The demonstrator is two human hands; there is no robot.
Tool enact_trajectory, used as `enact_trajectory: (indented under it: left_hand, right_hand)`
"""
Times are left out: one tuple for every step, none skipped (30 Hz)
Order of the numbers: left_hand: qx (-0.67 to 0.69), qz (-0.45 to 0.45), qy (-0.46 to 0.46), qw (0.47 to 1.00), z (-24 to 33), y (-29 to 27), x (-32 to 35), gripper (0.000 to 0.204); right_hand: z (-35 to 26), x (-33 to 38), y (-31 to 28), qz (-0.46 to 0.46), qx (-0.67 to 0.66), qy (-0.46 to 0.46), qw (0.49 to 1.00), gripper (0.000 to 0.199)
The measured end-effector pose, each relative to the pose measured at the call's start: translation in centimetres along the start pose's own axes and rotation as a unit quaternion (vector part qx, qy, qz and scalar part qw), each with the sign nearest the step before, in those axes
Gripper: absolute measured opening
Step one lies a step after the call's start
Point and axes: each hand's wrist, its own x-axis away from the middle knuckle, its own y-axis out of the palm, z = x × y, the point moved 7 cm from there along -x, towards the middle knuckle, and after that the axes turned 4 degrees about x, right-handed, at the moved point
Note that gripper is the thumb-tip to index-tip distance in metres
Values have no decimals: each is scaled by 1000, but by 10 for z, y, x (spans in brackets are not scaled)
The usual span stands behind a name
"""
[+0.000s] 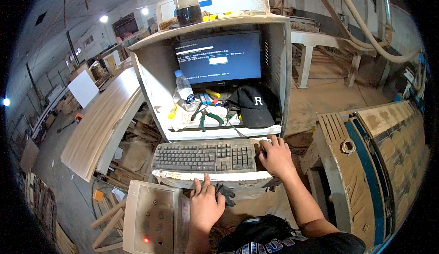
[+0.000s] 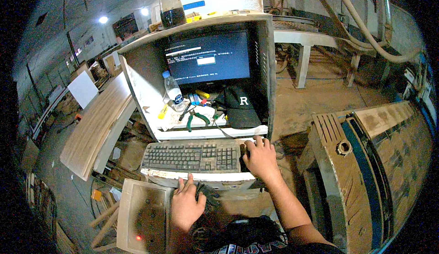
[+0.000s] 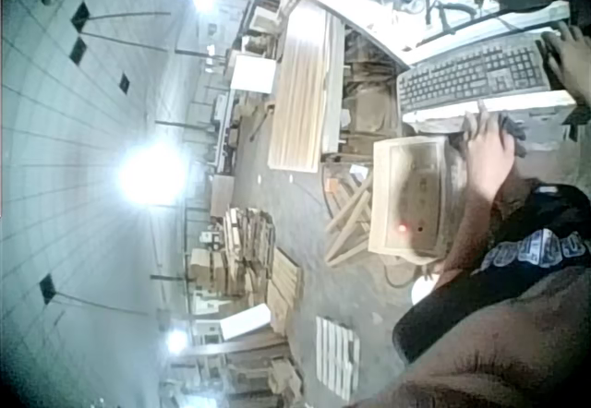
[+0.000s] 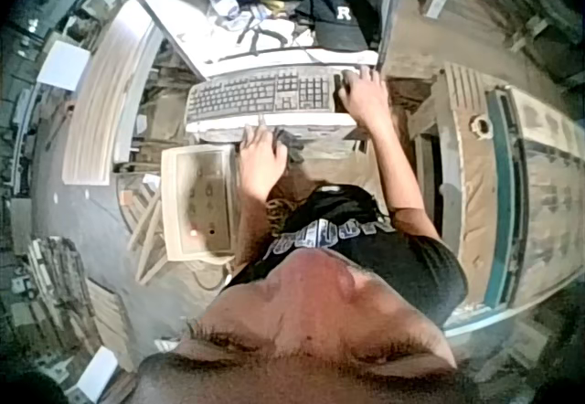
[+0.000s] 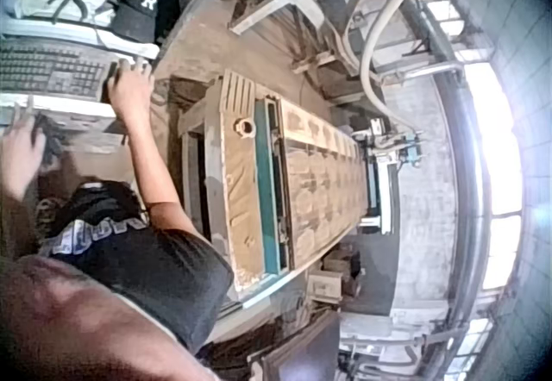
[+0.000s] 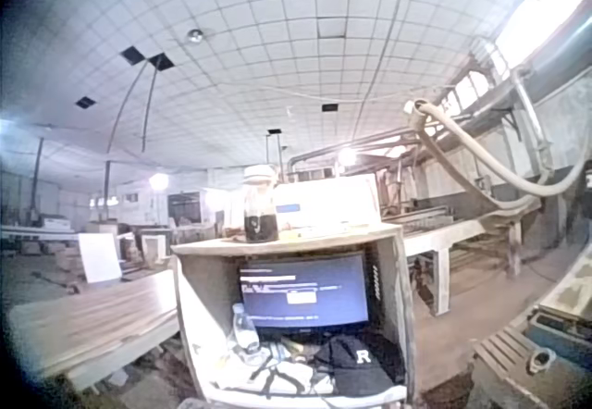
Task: The person operates a computer console for a woodworking machine by using a keyboard and mouse to interact with software and pressing buttons on a control unit while holding a glove.
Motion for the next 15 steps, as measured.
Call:
enact_trajectory:
  left_hand:
    - [-1,0,1,1000,0,1,0,56]
    - [-1,5,0,1000,0,0,0,56]
    - [0,9,-1,1000,1,0,0,56]
    - [-1,9,-1,1000,1,-1,0,56]
    - [3,12,1,1000,1,-1,0,56]
    - [7,14,3,1000,2,-2,1,56]
    - [6,14,3,1000,1,-1,1,56]
    - [7,19,7,1000,0,-1,1,56]
    - [8,24,11,1000,0,-1,1,55]
    - [8,25,11,1000,-1,0,1,55]
    - [8,24,12,1000,-1,0,1,54]
    - [8,24,12,1000,-1,1,1,52]
    - [8,24,12,1000,-1,1,1,52]
    - [6,25,13,1000,-2,2,1,52]
    - [4,26,13,1000,-2,2,1,51]
  right_hand:
    - [0,0,0,0,-1,1,1000,47]
    - [0,0,0,0,3,3,1000,46]
    - [1,0,1,-1,7,5,1000,45]
    - [1,0,0,0,7,6,1000,45]
    - [0,0,0,0,5,5,1000,45]
    - [0,0,0,0,4,4,1000,45]
    - [0,-1,0,1,4,5,1000,45]
    - [0,-1,0,-2,4,5,1000,46]
    - [0,-1,0,-5,5,6,1000,46]
    - [0,-1,0,-5,5,6,1000,46]
    - [0,-1,0,-3,3,6,1000,46]
    - [0,-1,0,-1,2,6,1000,46]
    - [0,-1,0,-1,2,6,1000,46]
    - [0,-1,0,-3,3,6,1000,46]
    - [0,-1,0,-5,3,6,1000,46]
